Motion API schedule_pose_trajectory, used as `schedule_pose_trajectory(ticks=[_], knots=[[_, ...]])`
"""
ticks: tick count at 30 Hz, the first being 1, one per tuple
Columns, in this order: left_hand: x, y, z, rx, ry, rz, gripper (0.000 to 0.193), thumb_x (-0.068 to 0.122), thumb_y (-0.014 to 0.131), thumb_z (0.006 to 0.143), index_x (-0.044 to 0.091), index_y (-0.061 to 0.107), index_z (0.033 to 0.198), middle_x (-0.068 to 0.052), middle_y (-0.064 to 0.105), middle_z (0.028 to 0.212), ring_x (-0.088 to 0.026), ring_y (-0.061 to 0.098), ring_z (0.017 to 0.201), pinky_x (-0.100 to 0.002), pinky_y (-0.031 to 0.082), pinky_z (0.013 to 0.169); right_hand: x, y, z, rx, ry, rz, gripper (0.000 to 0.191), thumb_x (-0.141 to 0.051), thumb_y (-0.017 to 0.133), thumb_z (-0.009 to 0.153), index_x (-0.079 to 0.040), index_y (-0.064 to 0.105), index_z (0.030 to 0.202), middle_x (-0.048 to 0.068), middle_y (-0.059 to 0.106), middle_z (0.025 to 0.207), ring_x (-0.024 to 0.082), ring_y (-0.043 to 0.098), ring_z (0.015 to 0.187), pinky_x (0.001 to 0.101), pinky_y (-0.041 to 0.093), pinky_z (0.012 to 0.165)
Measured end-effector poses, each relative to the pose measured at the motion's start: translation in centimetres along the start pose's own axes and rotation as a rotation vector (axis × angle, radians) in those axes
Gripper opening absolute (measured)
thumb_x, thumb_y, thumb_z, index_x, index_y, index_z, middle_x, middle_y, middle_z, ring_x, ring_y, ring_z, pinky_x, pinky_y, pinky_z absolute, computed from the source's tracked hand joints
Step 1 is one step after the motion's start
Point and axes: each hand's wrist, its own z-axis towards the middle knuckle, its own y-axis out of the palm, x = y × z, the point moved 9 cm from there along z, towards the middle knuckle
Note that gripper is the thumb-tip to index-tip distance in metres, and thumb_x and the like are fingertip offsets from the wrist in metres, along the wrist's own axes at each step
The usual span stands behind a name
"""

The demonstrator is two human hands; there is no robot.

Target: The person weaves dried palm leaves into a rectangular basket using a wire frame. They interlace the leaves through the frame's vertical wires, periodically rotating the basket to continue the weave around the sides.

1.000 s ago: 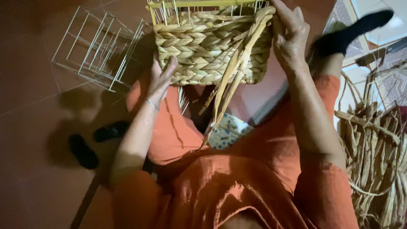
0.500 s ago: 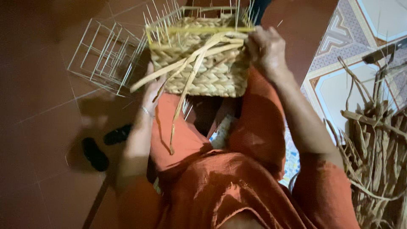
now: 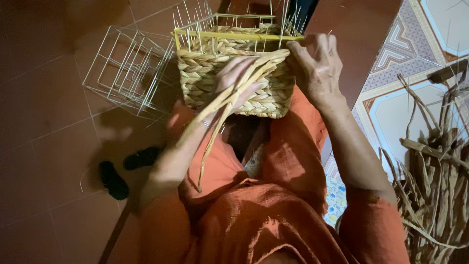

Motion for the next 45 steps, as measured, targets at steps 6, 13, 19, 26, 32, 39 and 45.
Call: schedule_pose_trajectory(ticks=[6,13,19,26,32,39,45], knots=[[-2.0,2.5,-0.8,-0.051,-0.361,-0.44,0.035,0.008,0.076,0.096,0.0,0.065,0.129,-0.015,0.073,0.12,-0.021,0.076,0.107,-0.033,0.065,0.09,1.6,2.0,0.3,-0.066,0.032,0.285,0.018,0.0,0.077,0.102,-0.003,0.068,0.118,0.011,0.069,0.096,0.029,0.06,0.081,0.043,0.051,0.074],[3.1,2.8,-1.4,-0.224,0.237,0.272,0.025,0.017,0.06,0.102,0.01,0.062,0.126,-0.009,0.067,0.099,-0.02,0.07,0.085,-0.029,0.06,0.07,5.3,4.3,-1.3,-0.227,0.448,0.522,0.009,-0.008,0.071,0.108,0.0,0.068,0.111,0.014,0.067,0.089,0.026,0.065,0.074,0.0391,0.052,0.066],[-3.0,5.0,3.5,-0.229,-0.058,-0.28,0.016,0.021,0.057,0.108,0.01,0.062,0.117,-0.006,0.063,0.086,-0.014,0.064,0.071,-0.028,0.056,0.06,3.7,2.9,-0.3,-0.188,0.287,0.506,0.011,-0.007,0.067,0.111,0.003,0.064,0.114,0.018,0.066,0.101,0.028,0.067,0.09,0.0394,0.054,0.078],[-4.1,5.5,6.9,-0.071,0.098,-0.161,0.02,0.028,0.06,0.111,0.008,0.062,0.109,-0.006,0.066,0.086,-0.013,0.065,0.071,-0.027,0.06,0.061,4.7,3.7,-0.9,-0.206,0.46,0.695,0.015,-0.013,0.065,0.115,0.001,0.058,0.118,0.013,0.072,0.093,0.016,0.07,0.082,0.0317,0.056,0.072],[0.4,4.6,0.3,-0.083,-0.063,-0.199,0.018,0.023,0.06,0.113,0.01,0.068,0.123,-0.011,0.069,0.126,-0.023,0.065,0.12,-0.037,0.056,0.105,3.9,3.4,0.2,-0.115,0.348,0.515,0.009,-0.01,0.075,0.106,-0.004,0.069,0.108,0.01,0.072,0.087,0.018,0.069,0.074,0.0323,0.054,0.064],[4.5,4.0,-2.8,-0.297,-0.023,-0.104,0.059,0.012,0.059,0.105,0.014,0.035,0.159,-0.012,0.034,0.167,-0.028,0.031,0.157,-0.047,0.029,0.133,1.2,2.2,1.6,-0.055,0.127,0.323,0.013,-0.006,0.084,0.095,-0.008,0.073,0.102,0.011,0.071,0.086,0.027,0.069,0.076,0.0374,0.054,0.068],[3.2,-2.7,1.4,0.022,-0.016,0.43,0.074,0.001,0.06,0.107,0.021,0.026,0.17,-0.007,0.009,0.174,-0.025,0.01,0.161,-0.048,0.005,0.132,0.2,2.0,2.2,-0.182,0.038,0.134,0.02,-0.007,0.084,0.085,-0.009,0.076,0.104,0.007,0.076,0.095,0.029,0.063,0.076,0.0352,0.051,0.069]])
